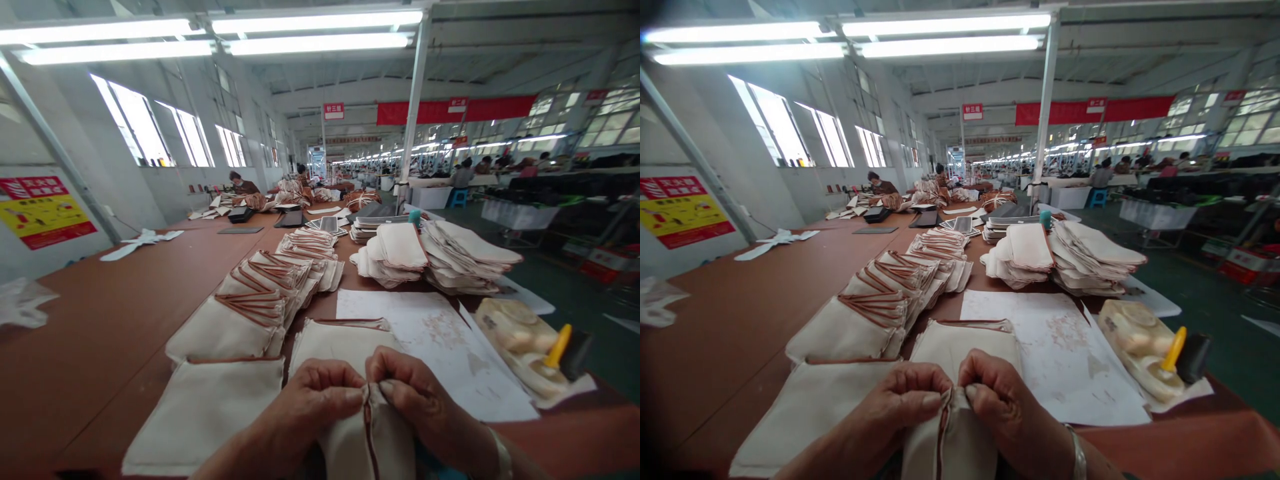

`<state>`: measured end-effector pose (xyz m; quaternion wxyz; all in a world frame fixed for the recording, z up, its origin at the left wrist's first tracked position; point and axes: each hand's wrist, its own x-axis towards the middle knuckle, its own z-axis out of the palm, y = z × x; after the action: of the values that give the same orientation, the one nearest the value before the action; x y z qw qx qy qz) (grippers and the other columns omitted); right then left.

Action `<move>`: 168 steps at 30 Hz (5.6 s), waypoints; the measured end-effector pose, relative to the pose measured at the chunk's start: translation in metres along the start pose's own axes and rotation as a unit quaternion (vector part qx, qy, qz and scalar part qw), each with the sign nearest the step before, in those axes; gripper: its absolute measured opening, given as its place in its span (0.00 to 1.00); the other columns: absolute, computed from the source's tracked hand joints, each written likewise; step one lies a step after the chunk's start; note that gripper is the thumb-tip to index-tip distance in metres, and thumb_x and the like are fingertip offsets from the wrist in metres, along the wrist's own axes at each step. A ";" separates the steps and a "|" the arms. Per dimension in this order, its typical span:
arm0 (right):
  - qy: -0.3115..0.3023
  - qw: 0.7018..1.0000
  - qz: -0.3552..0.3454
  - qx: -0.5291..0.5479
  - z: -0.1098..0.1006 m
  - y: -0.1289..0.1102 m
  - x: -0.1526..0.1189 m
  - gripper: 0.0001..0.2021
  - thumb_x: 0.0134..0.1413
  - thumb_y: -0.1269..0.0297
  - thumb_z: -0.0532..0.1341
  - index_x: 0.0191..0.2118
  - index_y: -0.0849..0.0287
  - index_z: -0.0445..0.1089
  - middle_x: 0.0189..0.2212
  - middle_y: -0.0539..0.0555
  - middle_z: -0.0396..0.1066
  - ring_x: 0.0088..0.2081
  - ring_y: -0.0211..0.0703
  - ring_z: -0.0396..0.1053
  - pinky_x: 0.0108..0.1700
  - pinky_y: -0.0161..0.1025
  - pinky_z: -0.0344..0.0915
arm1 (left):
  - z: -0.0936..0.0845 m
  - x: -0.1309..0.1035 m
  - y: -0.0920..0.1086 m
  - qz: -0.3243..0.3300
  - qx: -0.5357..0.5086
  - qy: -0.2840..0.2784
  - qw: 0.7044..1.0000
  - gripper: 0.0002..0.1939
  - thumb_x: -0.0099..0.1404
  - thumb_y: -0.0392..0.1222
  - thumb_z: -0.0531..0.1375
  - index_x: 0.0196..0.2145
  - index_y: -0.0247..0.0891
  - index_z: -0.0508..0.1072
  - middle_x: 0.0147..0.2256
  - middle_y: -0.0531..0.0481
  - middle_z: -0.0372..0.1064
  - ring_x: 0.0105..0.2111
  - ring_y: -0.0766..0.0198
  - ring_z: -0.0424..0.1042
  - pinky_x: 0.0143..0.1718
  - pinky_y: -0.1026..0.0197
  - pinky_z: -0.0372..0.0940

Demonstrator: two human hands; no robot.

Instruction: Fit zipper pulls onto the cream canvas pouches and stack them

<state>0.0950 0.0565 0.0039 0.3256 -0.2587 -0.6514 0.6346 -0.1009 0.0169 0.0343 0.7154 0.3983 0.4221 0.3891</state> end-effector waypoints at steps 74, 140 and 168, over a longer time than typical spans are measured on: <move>-0.026 0.998 0.009 0.055 -0.009 0.008 -0.005 0.14 0.57 0.55 0.60 0.33 0.61 0.61 0.26 0.47 0.59 0.29 0.37 0.52 0.30 0.34 0.51 | 0.015 0.013 0.005 0.046 0.394 0.029 0.917 0.10 0.54 0.35 0.52 0.28 0.34 0.74 0.21 0.56 0.60 0.23 0.69 0.55 0.23 0.67 0.50; -0.129 0.989 0.049 0.052 -0.032 0.010 -0.026 0.20 0.56 0.46 0.63 0.32 0.62 0.66 0.26 0.47 0.58 0.27 0.34 0.50 0.27 0.32 0.47 | 0.006 0.011 -0.020 0.045 0.243 -0.092 0.965 0.23 0.63 0.60 0.59 0.31 0.33 0.68 0.26 0.54 0.57 0.26 0.69 0.51 0.25 0.66 0.48; -0.184 0.946 -0.088 -0.251 -0.031 -0.009 0.009 0.17 0.44 0.52 0.72 0.32 0.61 0.72 0.27 0.47 0.66 0.30 0.38 0.62 0.34 0.33 0.60 | 0.014 0.009 0.024 0.073 0.441 -0.133 0.885 0.20 0.68 0.51 0.56 0.24 0.35 0.64 0.23 0.58 0.50 0.24 0.70 0.50 0.24 0.67 0.47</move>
<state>0.1135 0.0832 0.0128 0.1789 -0.1526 -0.8586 0.4556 -0.0902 0.0310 0.0576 0.4849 0.7502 0.4213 0.1570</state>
